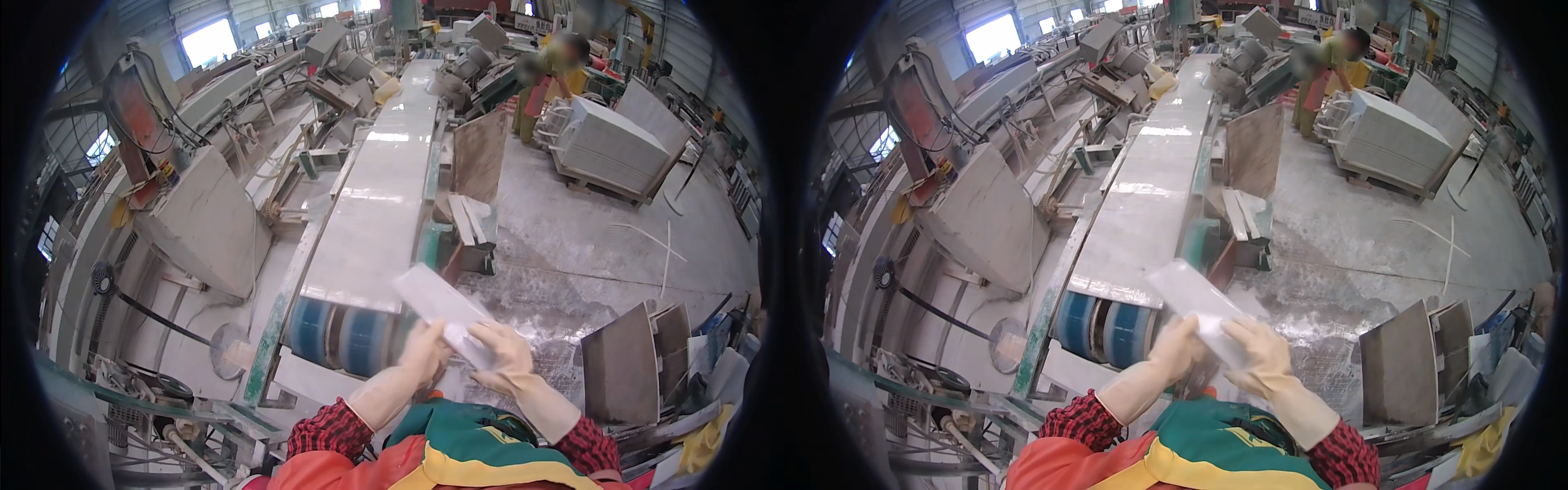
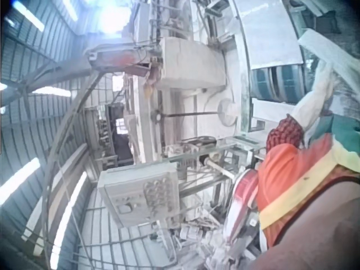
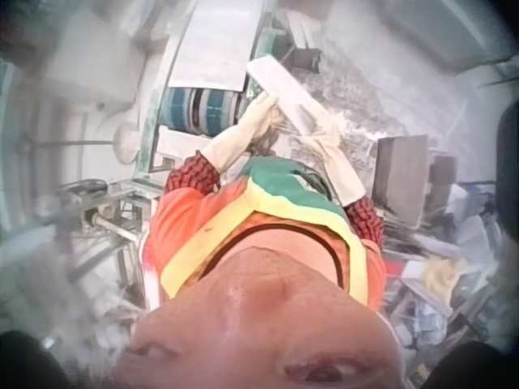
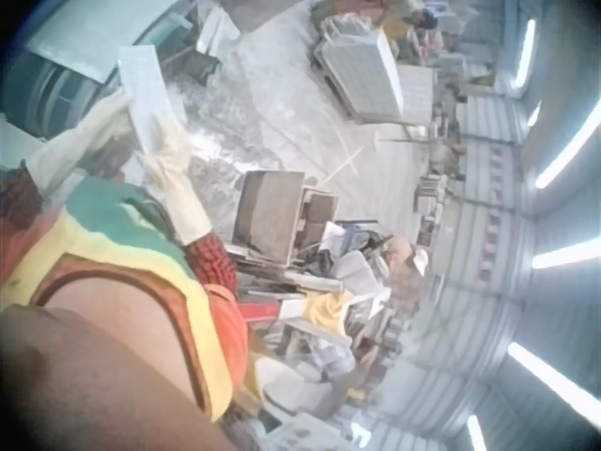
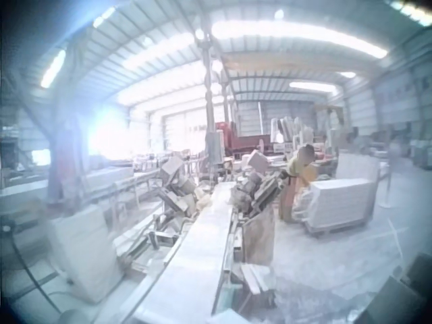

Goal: The person repeatedly picks up large white rectangular panels from a conveyor belt and places them onto a stack. The person handles the panels one at a time, moving them from the moving belt to a growing pile on the floor.

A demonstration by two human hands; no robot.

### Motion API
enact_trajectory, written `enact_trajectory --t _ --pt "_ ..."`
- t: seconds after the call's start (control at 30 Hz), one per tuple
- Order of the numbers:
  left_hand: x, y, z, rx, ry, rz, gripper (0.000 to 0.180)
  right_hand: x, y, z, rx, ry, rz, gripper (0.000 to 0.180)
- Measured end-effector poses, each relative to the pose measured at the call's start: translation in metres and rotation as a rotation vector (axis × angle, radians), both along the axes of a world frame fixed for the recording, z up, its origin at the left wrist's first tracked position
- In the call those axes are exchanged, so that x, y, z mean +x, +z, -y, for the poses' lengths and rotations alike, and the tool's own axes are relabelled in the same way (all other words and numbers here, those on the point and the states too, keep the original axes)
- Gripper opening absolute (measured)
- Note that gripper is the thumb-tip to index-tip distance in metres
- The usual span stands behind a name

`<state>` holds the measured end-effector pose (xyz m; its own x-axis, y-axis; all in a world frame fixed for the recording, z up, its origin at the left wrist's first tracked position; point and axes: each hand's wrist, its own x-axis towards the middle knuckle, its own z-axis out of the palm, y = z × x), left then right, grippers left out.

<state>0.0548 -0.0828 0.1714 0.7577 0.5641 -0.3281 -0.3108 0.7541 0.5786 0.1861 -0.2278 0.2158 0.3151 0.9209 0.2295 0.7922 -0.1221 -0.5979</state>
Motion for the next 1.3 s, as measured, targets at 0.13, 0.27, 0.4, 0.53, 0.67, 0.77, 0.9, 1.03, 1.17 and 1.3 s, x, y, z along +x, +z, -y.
enact_trajectory --t 0.13,0.27,0.4,0.53,0.67,0.77,0.9,1.03,1.17,1.3 --pt "-0.033 -0.023 -0.028 -0.011 0.246 -0.007 0.040 -0.019 0.023 -0.046 0.015 0.257 0.291 0.069" --pt "-0.072 -0.028 -0.056 -0.012 0.420 -0.081 0.039 -0.008 -0.002 -0.035 0.175 0.220 0.192 0.062" --pt "-0.120 -0.084 -0.098 0.038 0.514 -0.237 0.040 0.017 -0.038 0.009 0.017 -0.050 -0.040 0.055" --pt "-0.139 -0.116 -0.113 -0.033 0.652 -0.251 0.041 0.038 -0.069 0.054 -0.059 -0.238 -0.227 0.051" --pt "-0.138 -0.145 -0.119 -0.075 0.737 -0.237 0.047 0.041 -0.081 0.082 -0.132 -0.399 -0.292 0.050" --pt "-0.133 -0.155 -0.121 -0.070 0.769 -0.209 0.047 0.033 -0.084 0.092 -0.156 -0.470 -0.374 0.050" --pt "-0.129 -0.158 -0.132 -0.059 0.746 -0.205 0.046 0.024 -0.097 0.100 -0.173 -0.489 -0.435 0.051" --pt "-0.126 -0.152 -0.135 -0.091 0.753 -0.240 0.045 0.019 -0.102 0.101 -0.186 -0.489 -0.448 0.051" --pt "-0.116 -0.145 -0.137 -0.109 0.759 -0.299 0.044 0.022 -0.110 0.104 -0.171 -0.478 -0.462 0.050" --pt "-0.114 -0.147 -0.141 -0.106 0.764 -0.328 0.043 0.021 -0.108 0.097 -0.188 -0.464 -0.507 0.050"
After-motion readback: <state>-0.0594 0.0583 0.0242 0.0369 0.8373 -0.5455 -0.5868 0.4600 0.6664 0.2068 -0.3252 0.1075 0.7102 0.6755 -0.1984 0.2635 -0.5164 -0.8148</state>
